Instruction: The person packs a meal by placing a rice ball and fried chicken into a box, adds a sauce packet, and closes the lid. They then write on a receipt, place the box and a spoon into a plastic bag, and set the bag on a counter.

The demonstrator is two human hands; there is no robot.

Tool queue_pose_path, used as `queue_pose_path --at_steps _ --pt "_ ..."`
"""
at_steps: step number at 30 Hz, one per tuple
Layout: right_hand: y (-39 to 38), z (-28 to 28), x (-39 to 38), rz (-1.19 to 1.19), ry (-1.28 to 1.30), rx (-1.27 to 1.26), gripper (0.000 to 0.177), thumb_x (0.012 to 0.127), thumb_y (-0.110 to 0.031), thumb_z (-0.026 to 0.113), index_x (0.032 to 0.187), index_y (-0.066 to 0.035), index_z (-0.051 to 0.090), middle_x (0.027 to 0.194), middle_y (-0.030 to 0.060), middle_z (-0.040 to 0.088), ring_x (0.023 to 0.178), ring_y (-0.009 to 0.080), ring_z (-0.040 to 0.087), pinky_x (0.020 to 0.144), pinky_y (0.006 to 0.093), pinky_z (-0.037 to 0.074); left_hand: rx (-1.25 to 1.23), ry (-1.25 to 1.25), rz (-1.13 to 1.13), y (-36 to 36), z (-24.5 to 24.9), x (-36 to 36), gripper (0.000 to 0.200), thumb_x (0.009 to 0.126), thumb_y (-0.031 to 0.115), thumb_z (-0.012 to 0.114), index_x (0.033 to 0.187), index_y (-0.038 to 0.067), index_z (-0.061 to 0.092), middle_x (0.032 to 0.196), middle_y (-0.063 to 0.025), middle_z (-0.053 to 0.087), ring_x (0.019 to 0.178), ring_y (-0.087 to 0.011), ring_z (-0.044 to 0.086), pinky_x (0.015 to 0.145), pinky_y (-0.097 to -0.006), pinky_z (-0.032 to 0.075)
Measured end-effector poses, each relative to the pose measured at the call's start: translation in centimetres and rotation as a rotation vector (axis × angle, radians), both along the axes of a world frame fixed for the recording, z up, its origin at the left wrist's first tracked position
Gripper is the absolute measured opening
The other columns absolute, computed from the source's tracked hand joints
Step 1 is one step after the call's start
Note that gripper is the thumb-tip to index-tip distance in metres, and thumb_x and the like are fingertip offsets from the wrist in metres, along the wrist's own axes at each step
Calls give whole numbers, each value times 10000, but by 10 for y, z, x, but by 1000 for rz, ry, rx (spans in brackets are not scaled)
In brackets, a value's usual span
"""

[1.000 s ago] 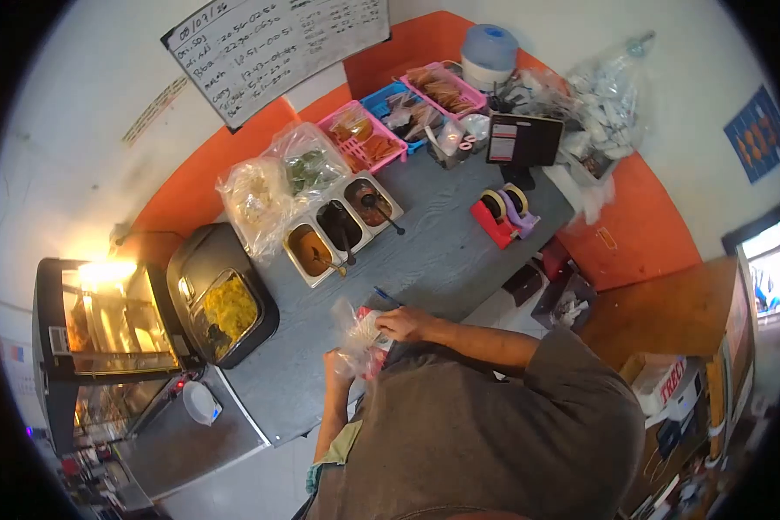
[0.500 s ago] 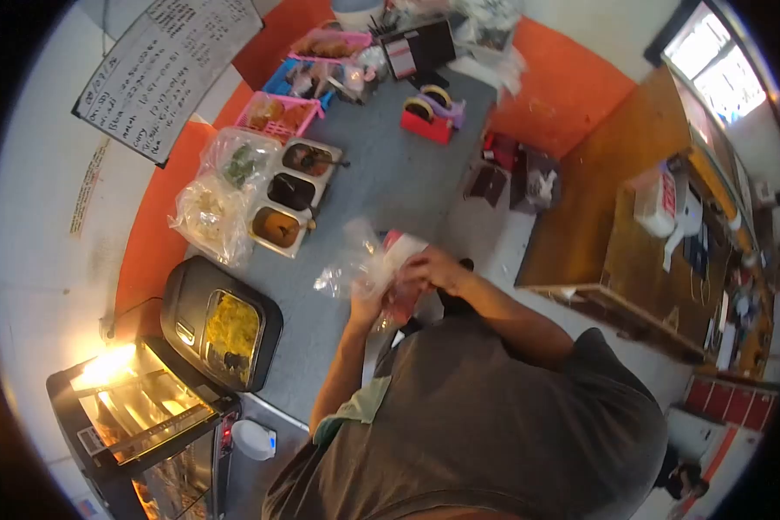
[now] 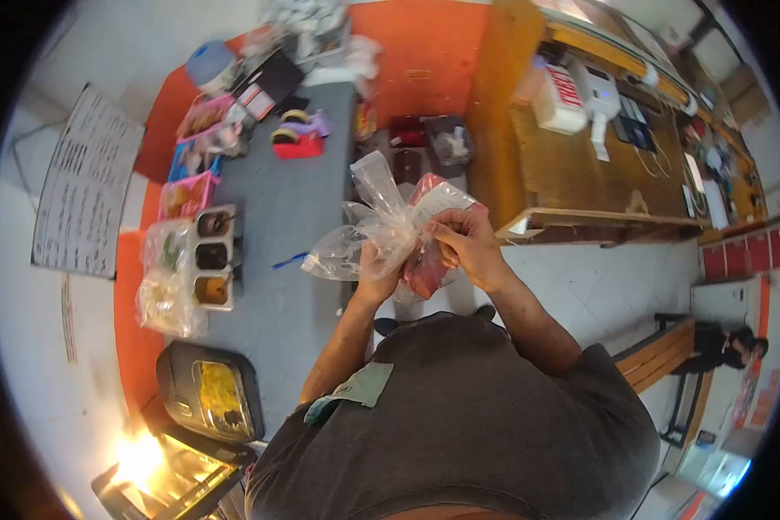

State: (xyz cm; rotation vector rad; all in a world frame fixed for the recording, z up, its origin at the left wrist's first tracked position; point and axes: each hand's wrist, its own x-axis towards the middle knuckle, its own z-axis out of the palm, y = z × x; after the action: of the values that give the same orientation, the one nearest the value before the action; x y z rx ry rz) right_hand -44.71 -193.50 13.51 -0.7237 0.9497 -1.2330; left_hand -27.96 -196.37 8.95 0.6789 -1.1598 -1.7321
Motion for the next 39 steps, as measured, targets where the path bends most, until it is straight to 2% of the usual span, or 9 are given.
queue_pose_path --at_steps 2,6,12,16,25,27,31,33,39 --pt "13 -3 -38 -53 3 24 141 866 -137 650 889 1 633 620 17 598 443 30 420 396 203 300 -52 -96 -66 3 -10 -37 87 895 109 602 861 32 626 621 -3 555 471 -73 477 414 -216 342" --pt "50 -15 -117 -123 397 -47 113 868 -107 638 837 1 628 567 -5 509 431 58 425 405 224 333 31 -123 -145 21 -13 -127 110 891 126 611 830 36 632 572 10 530 455 -64 461 408 -213 321" --pt "91 -38 -239 -263 -69 94 168 862 -141 652 919 14 627 649 7 585 489 40 459 426 202 333 37 -212 -216 48 -22 -251 179 877 109 604 708 54 589 539 27 478 436 -54 411 405 -224 284" --pt "94 -29 -287 -417 -10 143 166 865 -147 647 919 9 630 653 3 590 483 36 448 426 193 321 53 -177 -243 51 -16 -312 164 871 102 616 716 55 591 538 26 481 437 -52 411 404 -224 283" --pt "58 -46 -365 -402 247 30 174 879 -139 619 956 18 626 635 -5 575 481 34 439 423 205 317 -24 -224 -406 -13 -25 -393 112 876 144 633 820 47 630 575 19 524 453 -60 442 390 -231 309" --pt "42 -47 -378 -459 13 25 165 881 -118 604 967 22 622 632 -7 561 478 35 423 430 206 315 -66 -284 -395 -30 -30 -406 123 878 152 630 822 42 630 570 19 514 447 -61 426 393 -238 306" --pt "7 -47 -403 -483 -50 53 159 880 -108 600 969 22 620 643 -11 558 485 36 424 439 202 315 -20 -321 -416 -62 -28 -430 133 880 147 627 811 34 629 568 18 511 444 -64 420 399 -241 307" --pt "-10 -45 -411 -525 11 51 128 887 -112 597 894 16 597 522 -18 434 416 66 364 411 243 324 -48 -305 -423 -76 -16 -442 167 874 120 626 726 52 590 528 29 476 428 -64 409 405 -233 281" --pt "-38 -61 -442 -460 14 35 176 865 -128 629 958 22 618 623 -4 551 468 38 424 420 210 319 31 -282 -360 -106 -28 -470 171 866 137 642 740 25 620 545 9 505 440 -72 426 405 -247 315"
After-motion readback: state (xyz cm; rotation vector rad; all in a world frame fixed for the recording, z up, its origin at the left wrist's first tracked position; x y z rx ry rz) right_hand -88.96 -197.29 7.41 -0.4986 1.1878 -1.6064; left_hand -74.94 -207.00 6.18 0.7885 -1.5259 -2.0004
